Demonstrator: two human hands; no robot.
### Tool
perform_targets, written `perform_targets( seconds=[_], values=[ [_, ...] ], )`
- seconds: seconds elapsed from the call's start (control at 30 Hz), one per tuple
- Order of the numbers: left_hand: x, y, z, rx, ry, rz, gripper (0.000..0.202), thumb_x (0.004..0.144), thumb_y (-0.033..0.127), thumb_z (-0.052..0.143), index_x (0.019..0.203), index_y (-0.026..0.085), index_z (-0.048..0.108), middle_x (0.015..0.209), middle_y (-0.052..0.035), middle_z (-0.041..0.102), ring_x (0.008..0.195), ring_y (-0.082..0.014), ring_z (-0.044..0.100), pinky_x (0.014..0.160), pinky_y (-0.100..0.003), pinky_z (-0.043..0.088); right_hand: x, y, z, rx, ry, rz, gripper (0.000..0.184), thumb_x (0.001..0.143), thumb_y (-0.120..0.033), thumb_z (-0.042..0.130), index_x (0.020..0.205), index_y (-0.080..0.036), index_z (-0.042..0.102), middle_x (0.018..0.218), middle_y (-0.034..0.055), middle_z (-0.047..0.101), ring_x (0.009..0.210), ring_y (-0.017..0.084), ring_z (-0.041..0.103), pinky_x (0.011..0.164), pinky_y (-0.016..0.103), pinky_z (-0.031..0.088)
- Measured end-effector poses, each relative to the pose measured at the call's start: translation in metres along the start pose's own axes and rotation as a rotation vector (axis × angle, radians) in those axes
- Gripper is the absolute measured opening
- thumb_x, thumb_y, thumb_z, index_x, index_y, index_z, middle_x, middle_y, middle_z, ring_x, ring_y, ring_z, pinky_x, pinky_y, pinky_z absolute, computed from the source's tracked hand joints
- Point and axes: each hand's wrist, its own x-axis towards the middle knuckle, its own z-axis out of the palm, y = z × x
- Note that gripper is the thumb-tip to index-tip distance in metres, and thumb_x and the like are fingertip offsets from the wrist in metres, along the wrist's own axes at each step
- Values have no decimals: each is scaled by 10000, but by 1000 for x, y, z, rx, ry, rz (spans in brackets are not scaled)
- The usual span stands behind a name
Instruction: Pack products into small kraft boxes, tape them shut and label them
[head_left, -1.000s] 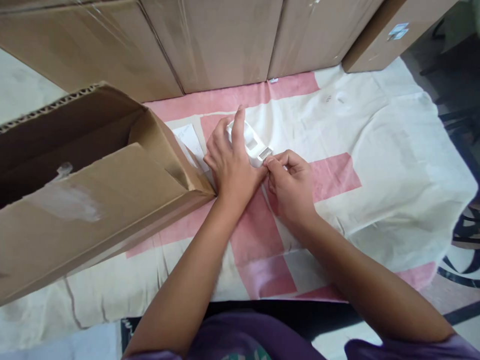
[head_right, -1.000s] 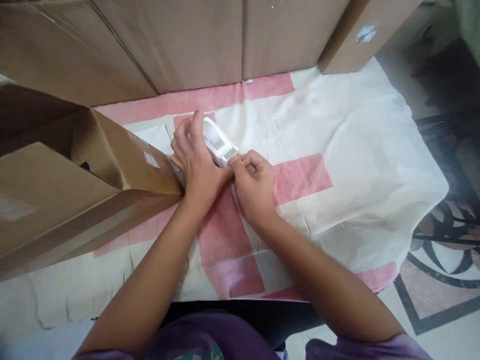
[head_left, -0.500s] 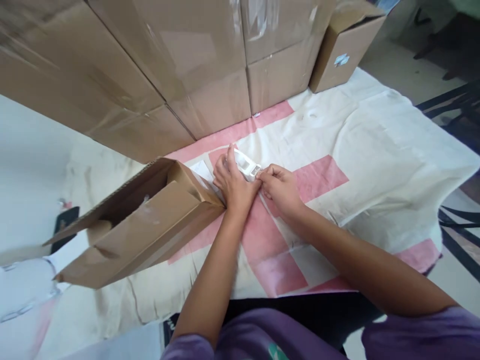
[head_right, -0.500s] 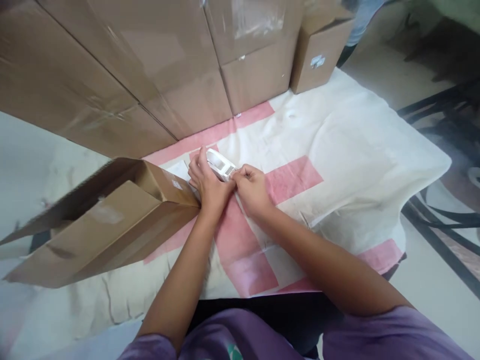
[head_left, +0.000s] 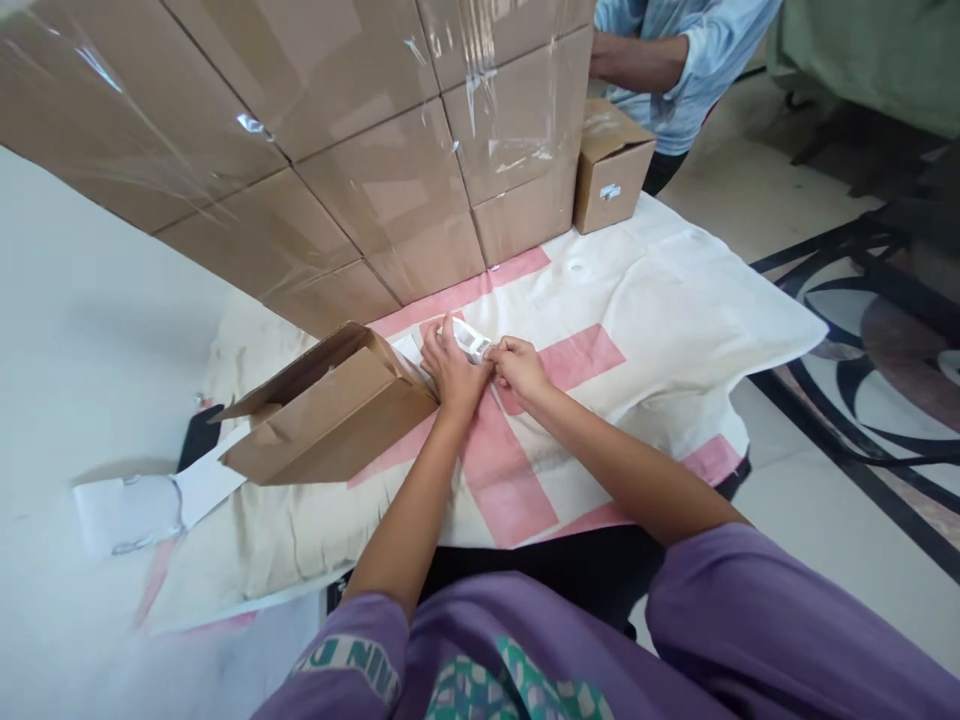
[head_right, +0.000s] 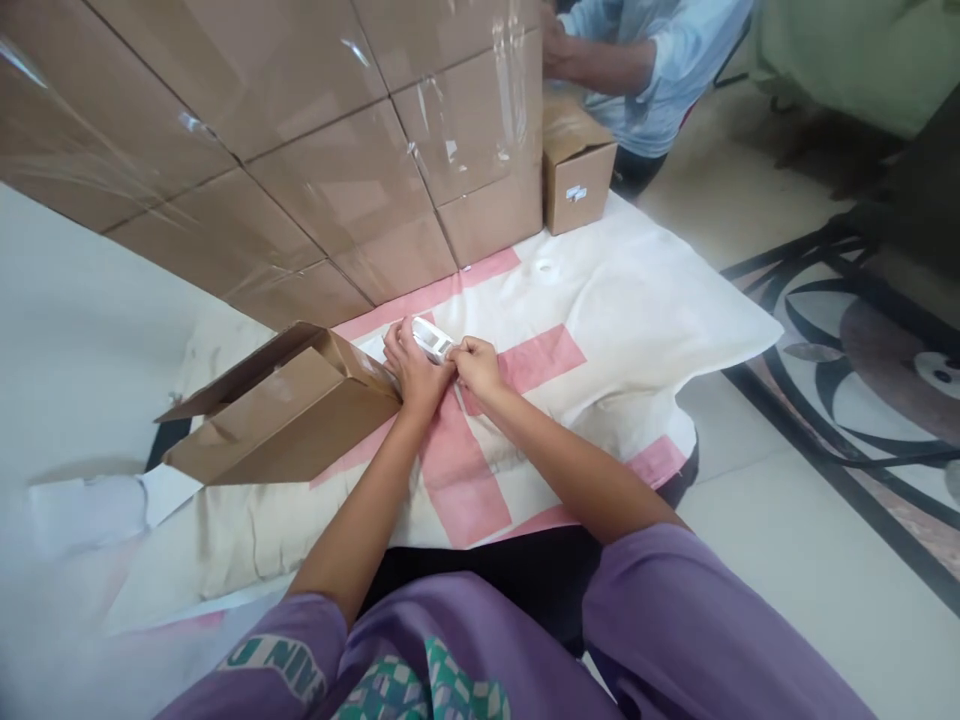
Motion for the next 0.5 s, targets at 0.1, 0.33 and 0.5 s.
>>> perform_targets(
  seconds=[0.1,0.33,0.5],
  values=[
    [0,2,-2,12,-18,5,860,769,421,716,1524,161,396,1535,-222,404,1390,-377,428,1123,-507,377,2,0,0,-13,-11,0,276,661,-171,603,572,-247,354,420,-106,363,355,65,275,375,234,194],
    [-2,5,-7,68,-76,21,805,834,444,671,1533,145,405,1580,-233,344,1426,-390,383,1155,-517,334,0,4,1,-49,-8,-61,289,671,-171,609,590,-262,347,382,-111,356,333,87,340,376,247,179],
    [-5,6,-10,27,-60,51,740,831,408,688,1490,163,457,1565,-240,365,1415,-402,399,1141,-540,342,-12,4,-5,-26,-36,-175,275,689,-261,636,600,-260,376,379,-104,400,348,92,369,395,240,232]
  ],
)
